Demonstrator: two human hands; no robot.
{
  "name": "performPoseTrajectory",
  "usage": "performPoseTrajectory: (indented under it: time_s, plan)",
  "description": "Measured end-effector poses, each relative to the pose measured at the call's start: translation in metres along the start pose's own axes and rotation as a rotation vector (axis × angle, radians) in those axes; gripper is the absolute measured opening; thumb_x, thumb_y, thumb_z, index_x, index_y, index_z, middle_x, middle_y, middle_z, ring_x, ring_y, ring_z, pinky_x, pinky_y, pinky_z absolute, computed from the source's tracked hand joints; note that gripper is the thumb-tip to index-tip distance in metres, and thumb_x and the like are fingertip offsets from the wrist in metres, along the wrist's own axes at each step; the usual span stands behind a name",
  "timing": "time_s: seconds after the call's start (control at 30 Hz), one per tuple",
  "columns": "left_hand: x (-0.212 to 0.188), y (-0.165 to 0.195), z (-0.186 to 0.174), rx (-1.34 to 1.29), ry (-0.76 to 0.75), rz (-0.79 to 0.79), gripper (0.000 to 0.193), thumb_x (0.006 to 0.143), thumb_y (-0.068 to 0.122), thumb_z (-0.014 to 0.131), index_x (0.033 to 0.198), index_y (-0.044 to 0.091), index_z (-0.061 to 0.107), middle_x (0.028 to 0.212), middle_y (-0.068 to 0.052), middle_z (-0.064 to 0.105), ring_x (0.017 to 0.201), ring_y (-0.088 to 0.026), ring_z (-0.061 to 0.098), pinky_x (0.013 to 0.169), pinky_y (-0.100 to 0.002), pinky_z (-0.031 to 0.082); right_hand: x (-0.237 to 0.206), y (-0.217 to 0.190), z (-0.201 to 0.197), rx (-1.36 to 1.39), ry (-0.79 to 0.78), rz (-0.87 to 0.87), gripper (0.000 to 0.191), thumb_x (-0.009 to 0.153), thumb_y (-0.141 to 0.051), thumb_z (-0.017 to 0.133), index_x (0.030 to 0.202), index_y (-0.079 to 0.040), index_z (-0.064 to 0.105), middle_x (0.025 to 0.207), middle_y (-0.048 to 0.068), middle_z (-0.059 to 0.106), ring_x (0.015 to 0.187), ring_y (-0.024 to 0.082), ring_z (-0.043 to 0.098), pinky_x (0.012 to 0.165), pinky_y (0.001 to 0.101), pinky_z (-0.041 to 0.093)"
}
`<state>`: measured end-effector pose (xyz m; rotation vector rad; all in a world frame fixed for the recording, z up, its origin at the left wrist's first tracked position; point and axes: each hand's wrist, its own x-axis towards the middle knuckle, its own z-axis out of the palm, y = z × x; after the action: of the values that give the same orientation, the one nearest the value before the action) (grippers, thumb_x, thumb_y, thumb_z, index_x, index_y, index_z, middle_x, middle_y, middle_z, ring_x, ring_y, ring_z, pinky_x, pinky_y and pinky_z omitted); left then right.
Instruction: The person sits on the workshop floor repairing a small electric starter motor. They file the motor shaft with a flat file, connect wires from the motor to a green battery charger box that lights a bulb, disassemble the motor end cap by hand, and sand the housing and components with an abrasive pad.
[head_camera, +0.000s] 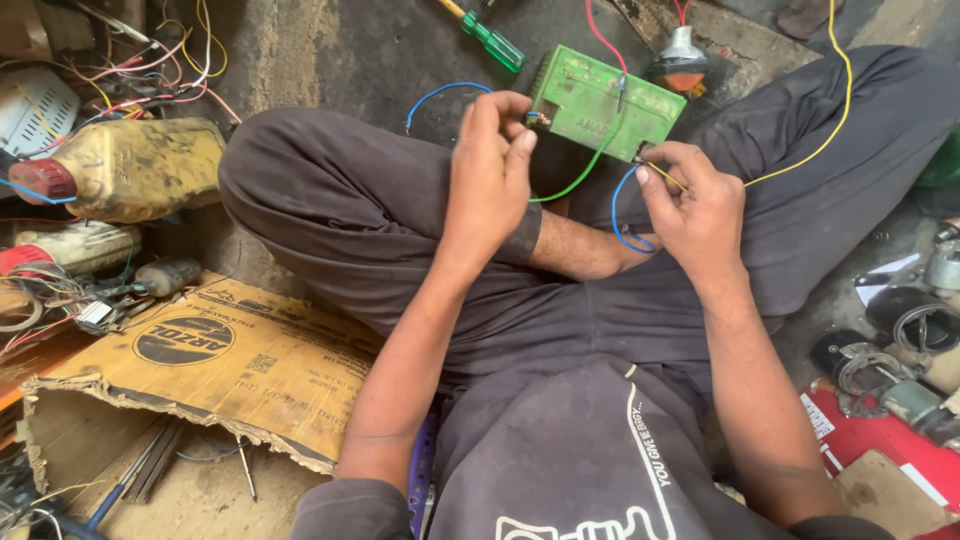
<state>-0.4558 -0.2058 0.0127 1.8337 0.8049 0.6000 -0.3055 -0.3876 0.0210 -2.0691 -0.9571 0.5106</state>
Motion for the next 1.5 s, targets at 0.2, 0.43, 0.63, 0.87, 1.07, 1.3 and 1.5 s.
performPoseTrajectory:
  time_s: [0.2, 0.43, 0.63, 0.87, 1.07, 1.3, 1.5]
  plan:
    - [0.007, -0.015, -0.001, -0.158, -0.038, -0.194, 0.051, 0.095, -0.002, 0.069, 0.138, 0.005, 0.043, 0.092, -0.007, 0.063, 0.081, -0.017, 0.064, 0.076, -0.031, 0.054, 0.013, -0.014, 0.016, 0.015, 0.001, -0.004, 0.014, 0.101, -0.002, 0.076, 0.112, 0.000, 0.069, 0.069, 0.008, 0.061, 0.055, 0.011, 0.054, 0.055, 0.0284, 0.040]
    - [0.006, -0.043, -0.030, -0.173, 0.018, -0.252, 0.070, 0.096, -0.004, 0.068, 0.152, 0.007, 0.027, 0.090, -0.006, 0.064, 0.075, -0.012, 0.065, 0.073, -0.025, 0.055, 0.009, -0.035, 0.046, 0.054, -0.004, -0.033, 0.014, 0.103, -0.003, 0.075, 0.114, 0.000, 0.068, 0.075, 0.008, 0.066, 0.062, 0.011, 0.061, 0.059, 0.0272, 0.045]
    - [0.001, -0.064, -0.037, -0.446, 0.009, -0.306, 0.071, 0.097, -0.007, 0.065, 0.153, 0.006, 0.023, 0.093, -0.006, 0.059, 0.072, -0.006, 0.057, 0.067, -0.019, 0.049, 0.003, -0.043, 0.056, 0.048, 0.016, -0.021, 0.015, 0.101, -0.003, 0.076, 0.112, 0.000, 0.066, 0.074, 0.008, 0.067, 0.060, 0.011, 0.060, 0.057, 0.0274, 0.044]
    - [0.007, -0.071, -0.047, -0.490, 0.012, -0.354, 0.067, 0.096, -0.007, 0.065, 0.149, 0.005, 0.028, 0.090, -0.004, 0.058, 0.067, -0.004, 0.054, 0.062, -0.018, 0.047, 0.009, -0.050, 0.060, 0.069, -0.002, 0.009, 0.013, 0.103, -0.001, 0.071, 0.115, 0.000, 0.066, 0.069, 0.008, 0.060, 0.059, 0.013, 0.054, 0.058, 0.0279, 0.041]
    - [0.033, -0.031, -0.058, -0.627, -0.152, -0.198, 0.036, 0.100, -0.002, 0.073, 0.131, 0.003, 0.055, 0.092, 0.001, 0.051, 0.078, -0.004, 0.047, 0.070, -0.021, 0.041, 0.031, -0.075, 0.013, 0.065, 0.023, 0.004, 0.014, 0.103, 0.001, 0.061, 0.115, -0.002, 0.065, 0.078, 0.009, 0.058, 0.067, 0.018, 0.054, 0.063, 0.0305, 0.044]
    - [0.059, 0.015, -0.058, -0.183, -0.758, -0.101, 0.021, 0.084, 0.019, 0.080, 0.097, 0.008, 0.068, 0.065, -0.005, 0.056, 0.058, -0.017, 0.055, 0.058, -0.032, 0.046, 0.053, -0.071, -0.001, -0.579, -0.345, -0.067, 0.018, 0.085, -0.026, 0.077, 0.091, -0.010, 0.073, 0.080, 0.011, 0.072, 0.070, 0.035, 0.067, 0.062, 0.0464, 0.050]
    - [0.086, 0.056, 0.023, 0.111, -0.530, -0.145, 0.029, 0.084, 0.034, 0.082, 0.082, 0.010, 0.065, 0.072, -0.010, 0.068, 0.075, -0.033, 0.069, 0.065, -0.047, 0.052, 0.101, -0.024, -0.030, -0.593, -0.467, 0.038, 0.019, 0.075, -0.023, 0.078, 0.089, -0.010, 0.073, 0.080, 0.013, 0.072, 0.075, 0.038, 0.069, 0.063, 0.0495, 0.053]
